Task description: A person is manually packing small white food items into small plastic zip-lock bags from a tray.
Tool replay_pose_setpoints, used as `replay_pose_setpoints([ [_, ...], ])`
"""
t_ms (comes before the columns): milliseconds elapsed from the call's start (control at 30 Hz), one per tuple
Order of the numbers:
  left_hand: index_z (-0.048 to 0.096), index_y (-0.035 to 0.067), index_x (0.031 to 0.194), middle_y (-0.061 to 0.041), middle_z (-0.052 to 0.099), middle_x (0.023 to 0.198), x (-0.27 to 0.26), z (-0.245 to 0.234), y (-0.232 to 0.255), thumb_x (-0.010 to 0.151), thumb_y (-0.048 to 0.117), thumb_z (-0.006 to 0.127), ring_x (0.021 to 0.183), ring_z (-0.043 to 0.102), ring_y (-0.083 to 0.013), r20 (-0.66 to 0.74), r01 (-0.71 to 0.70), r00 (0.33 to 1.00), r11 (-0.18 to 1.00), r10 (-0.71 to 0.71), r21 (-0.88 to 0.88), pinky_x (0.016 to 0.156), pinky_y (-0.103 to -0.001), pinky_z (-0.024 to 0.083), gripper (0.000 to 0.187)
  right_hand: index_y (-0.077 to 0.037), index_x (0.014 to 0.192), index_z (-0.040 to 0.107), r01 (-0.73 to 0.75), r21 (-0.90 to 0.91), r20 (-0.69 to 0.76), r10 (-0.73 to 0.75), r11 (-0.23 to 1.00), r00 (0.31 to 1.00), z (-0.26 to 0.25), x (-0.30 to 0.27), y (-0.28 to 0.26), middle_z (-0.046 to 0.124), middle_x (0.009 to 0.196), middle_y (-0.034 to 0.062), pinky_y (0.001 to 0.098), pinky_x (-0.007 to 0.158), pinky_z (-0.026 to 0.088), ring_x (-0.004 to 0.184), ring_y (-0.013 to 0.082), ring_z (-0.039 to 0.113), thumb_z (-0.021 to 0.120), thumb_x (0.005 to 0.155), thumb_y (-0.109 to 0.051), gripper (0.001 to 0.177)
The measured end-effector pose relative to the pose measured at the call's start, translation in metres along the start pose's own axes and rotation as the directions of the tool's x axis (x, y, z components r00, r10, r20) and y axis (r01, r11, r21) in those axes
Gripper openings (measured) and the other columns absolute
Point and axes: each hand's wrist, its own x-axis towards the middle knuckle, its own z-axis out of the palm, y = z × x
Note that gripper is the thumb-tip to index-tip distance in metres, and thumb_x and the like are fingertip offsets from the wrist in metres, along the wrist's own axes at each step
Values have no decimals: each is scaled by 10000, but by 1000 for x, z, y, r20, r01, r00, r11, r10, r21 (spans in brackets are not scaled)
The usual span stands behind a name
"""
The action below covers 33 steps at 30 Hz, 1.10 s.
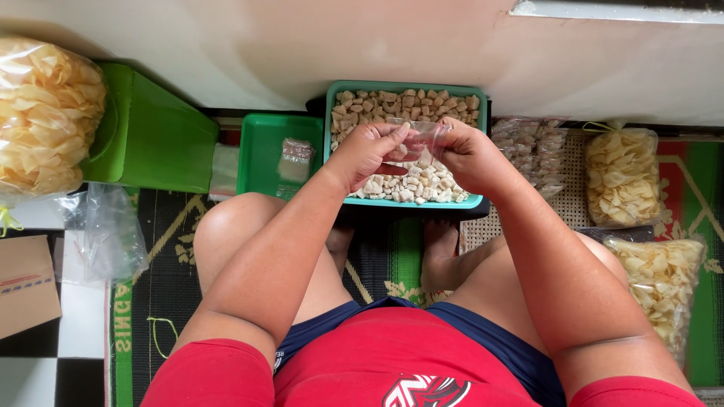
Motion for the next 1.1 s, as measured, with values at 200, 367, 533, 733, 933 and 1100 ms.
replay_pose_setpoints([
  [200,770,129,1116,-90,803,1059,2,4,2,952,400,723,968,791,-238,-14,-17,1000,1000,16,-10,759,-405,679,320,-5,929,747,-6,-21,87,8,1000,996,-6,0,16,532,842,109,417,842,461,853,220,546,604,951,42,152],
  [367,747,129,1166,-94,794,1116,-1,5,16,949,344,739,989,791,-248,54,-59,997,998,60,-14,777,-383,681,306,8,1000,747,-78,32,50,76,996,996,-10,7,-2,585,865,117,413,846,496,840,218,575,599,945,77,173],
  [533,711,96,1210,-92,787,1147,4,-1,25,924,214,789,1016,786,-224,71,-158,985,987,156,21,822,-352,676,319,5,1104,756,-73,82,-75,79,994,994,-24,14,1,595,914,79,367,821,502,859,150,560,642,988,72,176],
  [733,696,78,1095,-166,797,1081,3,-2,44,929,85,728,847,786,-212,-182,-226,958,974,224,7,641,-290,679,169,-108,1183,757,-327,203,-289,375,923,881,-44,29,24,756,1005,6,179,748,544,801,36,608,656,986,-57,228],
  [933,715,120,1036,-163,800,1084,11,-10,46,874,182,783,905,786,-231,-332,-272,914,959,232,-78,680,-286,661,187,-121,1112,790,-637,-116,-325,576,762,750,-40,43,83,736,947,63,316,605,505,730,142,613,687,992,-163,163],
  [1100,728,119,1106,-155,798,1106,14,-12,49,890,113,758,926,787,-242,-322,-257,924,958,205,-129,688,-295,666,219,-126,1189,760,-677,-431,-124,704,597,700,1,53,106,714,1280,130,389,937,619,1055,272,727,610,1001,-87,243],
])
